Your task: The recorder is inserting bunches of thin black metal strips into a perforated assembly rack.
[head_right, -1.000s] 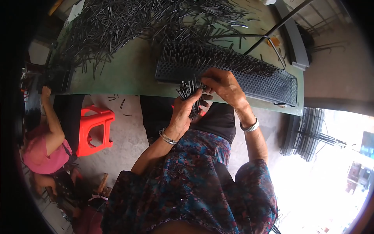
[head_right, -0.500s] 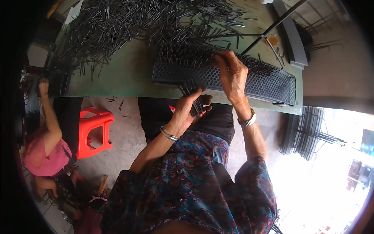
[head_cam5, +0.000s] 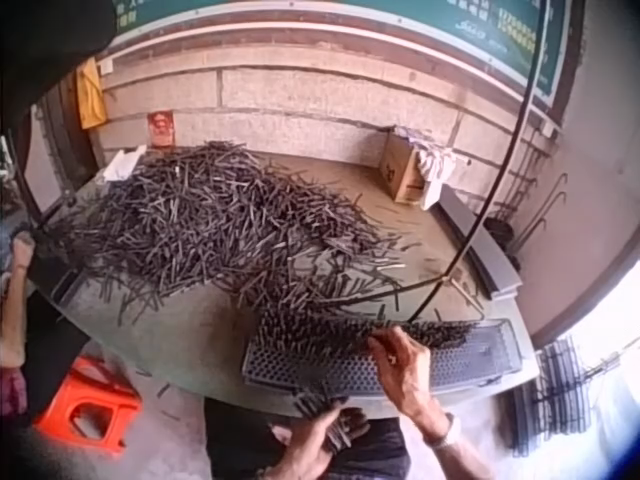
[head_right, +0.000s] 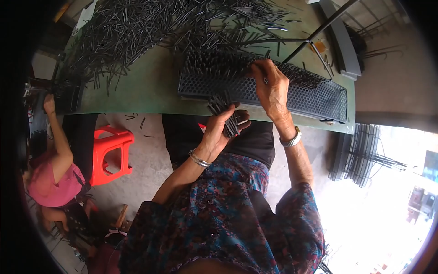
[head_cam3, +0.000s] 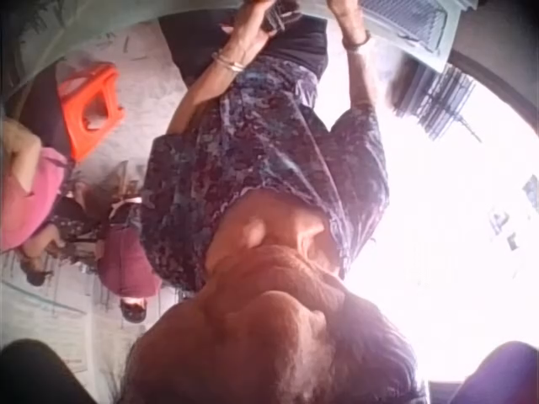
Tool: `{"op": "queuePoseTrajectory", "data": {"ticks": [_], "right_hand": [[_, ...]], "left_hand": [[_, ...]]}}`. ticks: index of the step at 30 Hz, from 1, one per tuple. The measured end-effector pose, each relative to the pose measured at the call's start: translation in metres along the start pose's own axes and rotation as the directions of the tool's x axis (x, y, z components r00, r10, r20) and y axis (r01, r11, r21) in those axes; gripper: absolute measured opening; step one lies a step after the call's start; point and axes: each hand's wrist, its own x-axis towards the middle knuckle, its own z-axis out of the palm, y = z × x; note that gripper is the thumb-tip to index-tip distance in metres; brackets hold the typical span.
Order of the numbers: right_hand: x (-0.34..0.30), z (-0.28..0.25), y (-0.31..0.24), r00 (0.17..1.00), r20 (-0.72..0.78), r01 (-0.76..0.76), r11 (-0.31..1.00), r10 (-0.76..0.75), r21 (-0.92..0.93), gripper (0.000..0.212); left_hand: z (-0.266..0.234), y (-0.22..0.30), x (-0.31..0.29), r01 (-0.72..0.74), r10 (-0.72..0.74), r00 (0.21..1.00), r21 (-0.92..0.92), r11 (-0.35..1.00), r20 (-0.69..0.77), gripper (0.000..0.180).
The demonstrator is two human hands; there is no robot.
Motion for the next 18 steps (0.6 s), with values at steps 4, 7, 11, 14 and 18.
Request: {"op": "queuePoseTrajectory", "data": {"ticks": [4,7,11,14,18], "right_hand": [[0.004,-0.002,0.0,0.998,0.064,0.0,1.0,-0.002,0.029,0.009],[0.006,-0.005,0.006,0.996,0.086,0.035,0.999,-0.036,0.011,0.009],[0.013,-0.01,0.006,0.986,0.159,0.057,0.998,-0.053,-0.016,0.01],[0.012,-0.011,0.007,0.981,0.194,0.013,0.998,-0.025,0.066,0.009],[0.016,-0.015,0.007,0.959,0.228,0.186,0.981,-0.169,-0.054,0.012]], "left_hand": [[0.003,0.001,-0.003,0.003,-0.004,0.998,-0.02,1.0,-0.058,0.017],[0.001,0.0,-0.002,-0.012,0.011,0.997,-0.013,1.0,-0.076,0.016],[-0.001,0.004,-0.007,0.006,-0.003,0.999,0.067,0.998,-0.038,0.02],[0.002,0.004,-0.009,-0.014,0.023,0.995,0.089,0.996,-0.096,0.019],[0.003,0.003,-0.011,-0.004,0.019,0.996,0.165,0.986,-0.085,0.021]]}}
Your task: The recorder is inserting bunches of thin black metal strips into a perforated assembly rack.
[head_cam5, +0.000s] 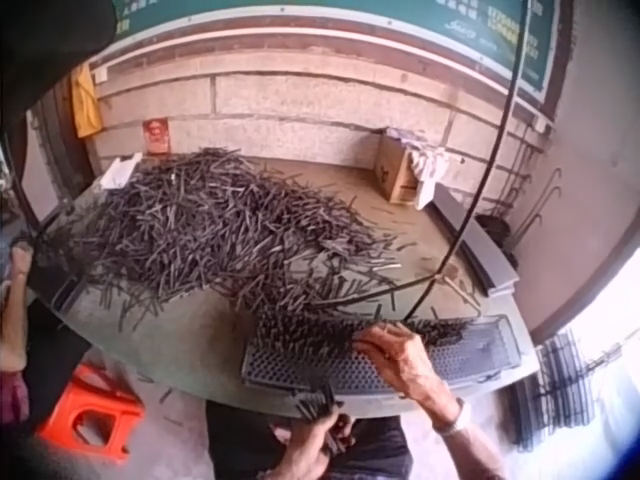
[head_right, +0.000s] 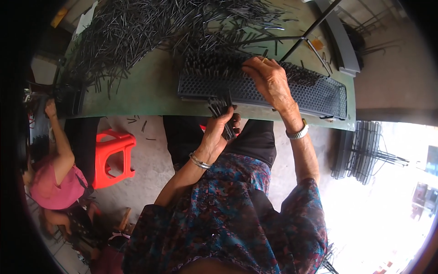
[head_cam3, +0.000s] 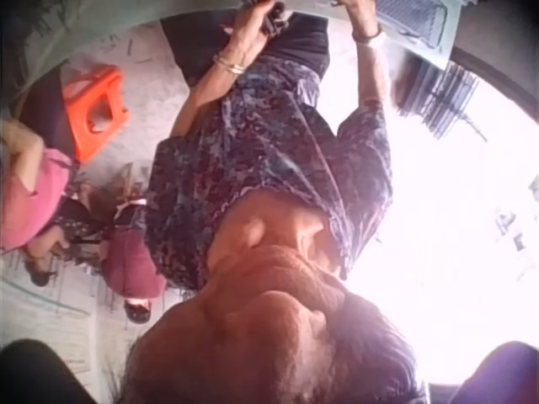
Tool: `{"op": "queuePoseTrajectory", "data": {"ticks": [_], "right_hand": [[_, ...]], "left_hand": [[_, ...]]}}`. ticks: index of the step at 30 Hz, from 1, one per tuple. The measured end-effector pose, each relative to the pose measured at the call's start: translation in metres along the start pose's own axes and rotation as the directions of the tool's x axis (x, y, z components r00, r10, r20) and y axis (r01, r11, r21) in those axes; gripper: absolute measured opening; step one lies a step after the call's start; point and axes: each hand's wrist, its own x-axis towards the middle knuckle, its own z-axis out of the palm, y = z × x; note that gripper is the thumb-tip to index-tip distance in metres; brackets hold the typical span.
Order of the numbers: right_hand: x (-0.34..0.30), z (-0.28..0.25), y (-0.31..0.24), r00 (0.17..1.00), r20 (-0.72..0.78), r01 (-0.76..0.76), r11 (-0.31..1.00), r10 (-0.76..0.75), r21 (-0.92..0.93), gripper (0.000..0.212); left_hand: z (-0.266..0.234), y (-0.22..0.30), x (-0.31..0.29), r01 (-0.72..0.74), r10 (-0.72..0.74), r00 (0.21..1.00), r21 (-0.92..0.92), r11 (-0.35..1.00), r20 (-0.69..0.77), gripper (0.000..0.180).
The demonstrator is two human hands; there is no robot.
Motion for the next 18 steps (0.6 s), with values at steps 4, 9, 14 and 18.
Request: {"op": "queuePoseTrajectory", "data": {"ticks": [4,9,14,18], "right_hand": [[-0.004,0.01,0.005,0.985,0.066,0.161,0.985,-0.157,-0.064,0.015],[-0.007,0.012,0.009,0.992,-0.028,0.113,0.974,-0.121,-0.197,0.015],[-0.006,0.015,0.006,0.988,-0.091,0.09,0.947,-0.123,-0.307,0.018],[-0.011,0.019,0.009,0.982,-0.161,0.047,0.944,-0.104,-0.326,0.018]], "left_hand": [[-0.003,-0.004,0.003,-0.006,0.007,0.999,-0.019,1.0,0.053,0.022],[-0.002,-0.003,0.002,-0.021,0.021,0.997,-0.004,1.0,0.069,0.021],[-0.001,-0.003,0.001,-0.029,0.03,0.995,-0.005,1.0,0.094,0.021],[0.001,-0.004,-0.001,-0.029,0.029,0.995,-0.002,1.0,0.091,0.024]]}}
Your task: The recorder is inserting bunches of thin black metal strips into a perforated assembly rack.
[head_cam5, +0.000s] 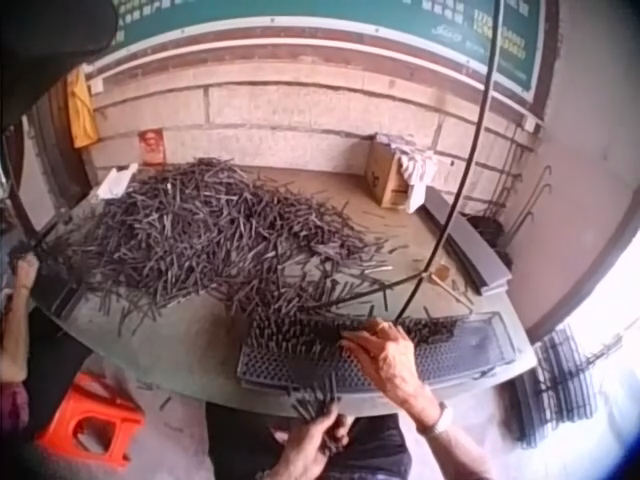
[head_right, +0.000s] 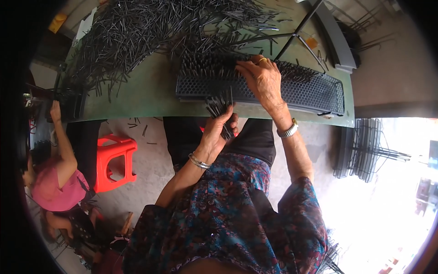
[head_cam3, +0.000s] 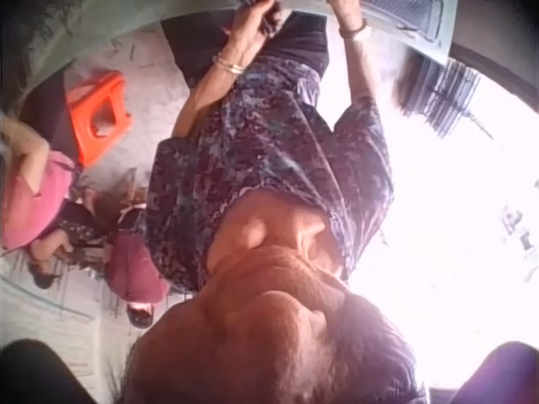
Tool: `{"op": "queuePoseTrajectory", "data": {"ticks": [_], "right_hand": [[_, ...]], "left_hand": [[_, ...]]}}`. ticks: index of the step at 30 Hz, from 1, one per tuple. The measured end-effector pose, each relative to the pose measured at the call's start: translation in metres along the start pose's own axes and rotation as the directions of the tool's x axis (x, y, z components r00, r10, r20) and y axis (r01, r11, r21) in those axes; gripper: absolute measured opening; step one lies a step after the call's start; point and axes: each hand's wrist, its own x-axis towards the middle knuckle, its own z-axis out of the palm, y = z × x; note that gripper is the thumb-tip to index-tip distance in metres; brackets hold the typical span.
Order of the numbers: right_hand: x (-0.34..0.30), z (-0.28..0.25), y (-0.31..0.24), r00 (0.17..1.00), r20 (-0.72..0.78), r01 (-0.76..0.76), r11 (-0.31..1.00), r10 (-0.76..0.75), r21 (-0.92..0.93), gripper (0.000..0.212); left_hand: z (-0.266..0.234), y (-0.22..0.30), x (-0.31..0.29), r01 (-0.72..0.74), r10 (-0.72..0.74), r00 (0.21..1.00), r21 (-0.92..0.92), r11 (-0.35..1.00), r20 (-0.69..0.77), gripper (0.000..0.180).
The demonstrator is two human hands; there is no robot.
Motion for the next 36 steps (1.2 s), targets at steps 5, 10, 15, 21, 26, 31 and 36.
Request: {"op": "queuePoseTrajectory", "data": {"ticks": [5,10,15,21,26,31,36], "right_hand": [[-0.009,-0.001,0.002,0.999,-0.015,-0.032,0.995,0.03,-0.093,0.021],[-0.01,-0.015,-0.018,0.999,-0.05,-0.015,0.99,0.008,-0.138,0.029],[-0.023,-0.025,-0.017,0.766,0.575,-0.608,0.611,0.285,0.507,0.033],[-0.024,-0.028,-0.008,0.672,0.713,-0.703,0.478,0.201,0.527,0.024],[-0.021,-0.034,-0.011,0.663,0.712,-0.711,0.491,0.231,0.503,0.022],[-0.021,-0.031,-0.007,0.658,0.71,-0.726,0.462,0.252,0.509,0.02],[-0.019,-0.033,-0.009,0.646,0.712,-0.737,0.468,0.275,0.488,0.018]], "left_hand": [[-0.001,-0.001,0.0,-0.004,0.004,1.0,-0.011,1.0,0.011,0.026],[0.001,0.002,-0.002,-0.019,0.019,1.0,0.012,1.0,-0.004,0.024],[0.003,0.002,-0.002,-0.002,0.0,0.999,0.055,0.998,0.04,0.021],[0.005,0.002,0.0,-0.008,0.0,0.996,0.092,0.996,0.092,0.023],[0.01,0.007,0.0,-0.001,-0.011,0.997,0.155,0.988,0.075,0.027],[0.012,0.014,0.0,0.053,-0.066,0.997,0.25,0.967,0.042,0.031],[0.015,0.017,-0.003,0.026,-0.034,0.999,0.292,0.956,0.02,0.03]]}}
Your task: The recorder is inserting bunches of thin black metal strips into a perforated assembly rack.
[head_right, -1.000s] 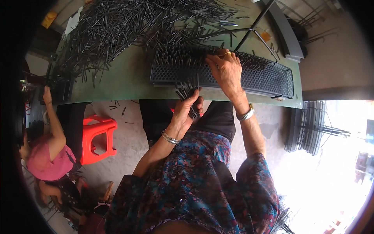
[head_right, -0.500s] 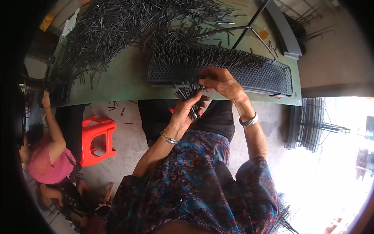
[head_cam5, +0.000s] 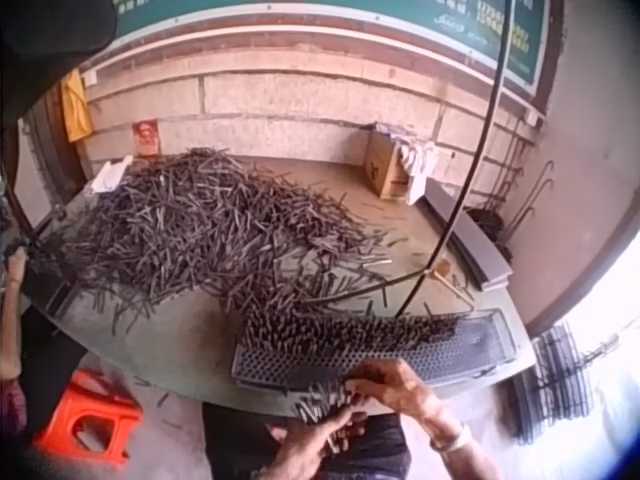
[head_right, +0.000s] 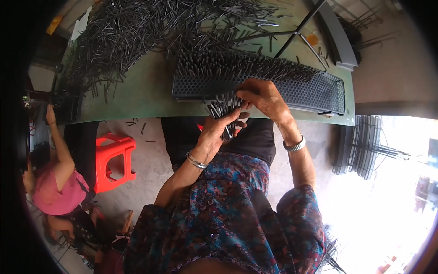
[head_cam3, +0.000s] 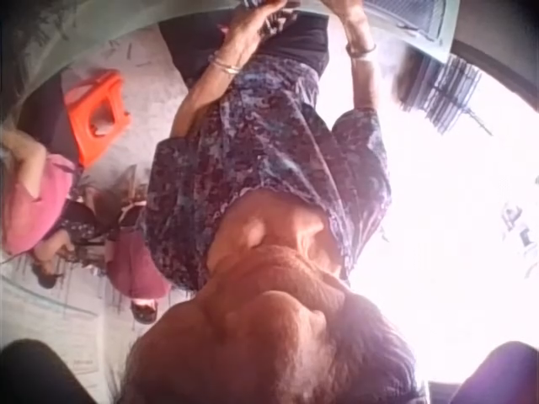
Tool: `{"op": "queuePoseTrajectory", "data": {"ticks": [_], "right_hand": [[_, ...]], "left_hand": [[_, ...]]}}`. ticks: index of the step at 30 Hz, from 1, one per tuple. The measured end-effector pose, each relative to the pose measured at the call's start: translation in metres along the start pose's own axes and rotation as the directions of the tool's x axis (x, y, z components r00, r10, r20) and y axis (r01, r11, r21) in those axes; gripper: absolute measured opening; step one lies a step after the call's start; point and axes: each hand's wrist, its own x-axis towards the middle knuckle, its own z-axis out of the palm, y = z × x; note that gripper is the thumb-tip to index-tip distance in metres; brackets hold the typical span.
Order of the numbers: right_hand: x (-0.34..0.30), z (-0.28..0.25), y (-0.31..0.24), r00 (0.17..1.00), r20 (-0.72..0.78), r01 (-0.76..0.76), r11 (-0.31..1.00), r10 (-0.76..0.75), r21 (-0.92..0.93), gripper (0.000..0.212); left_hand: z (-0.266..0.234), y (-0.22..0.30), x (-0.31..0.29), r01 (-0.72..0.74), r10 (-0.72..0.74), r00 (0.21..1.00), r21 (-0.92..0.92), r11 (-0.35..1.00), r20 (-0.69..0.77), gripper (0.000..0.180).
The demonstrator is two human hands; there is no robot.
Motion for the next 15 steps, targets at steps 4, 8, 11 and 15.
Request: {"op": "queuePoseTrajectory", "data": {"ticks": [4,8,11,15], "right_hand": [[-0.001,-0.001,-0.001,1.0,-0.011,0.006,1.0,-0.006,-0.007,0.017],[-0.001,-0.005,-0.001,0.999,-0.029,0.017,0.997,-0.015,0.069,0.016],[-0.001,-0.01,0.0,0.99,-0.135,0.051,0.997,-0.042,0.063,0.016],[-0.001,-0.013,-0.008,0.943,-0.308,0.153,0.986,-0.123,0.072,0.015]], "left_hand": [[0.004,0.005,0.0,0.014,-0.014,1.0,0.033,0.999,-0.022,0.03],[0.003,0.004,0.004,0.032,-0.032,0.999,-0.005,0.999,0.014,0.032],[-0.008,-0.007,0.015,0.043,-0.041,0.999,-0.102,0.994,0.027,0.034],[-0.013,-0.012,0.02,0.001,-0.004,1.0,-0.12,0.993,-0.019,0.031]]}}
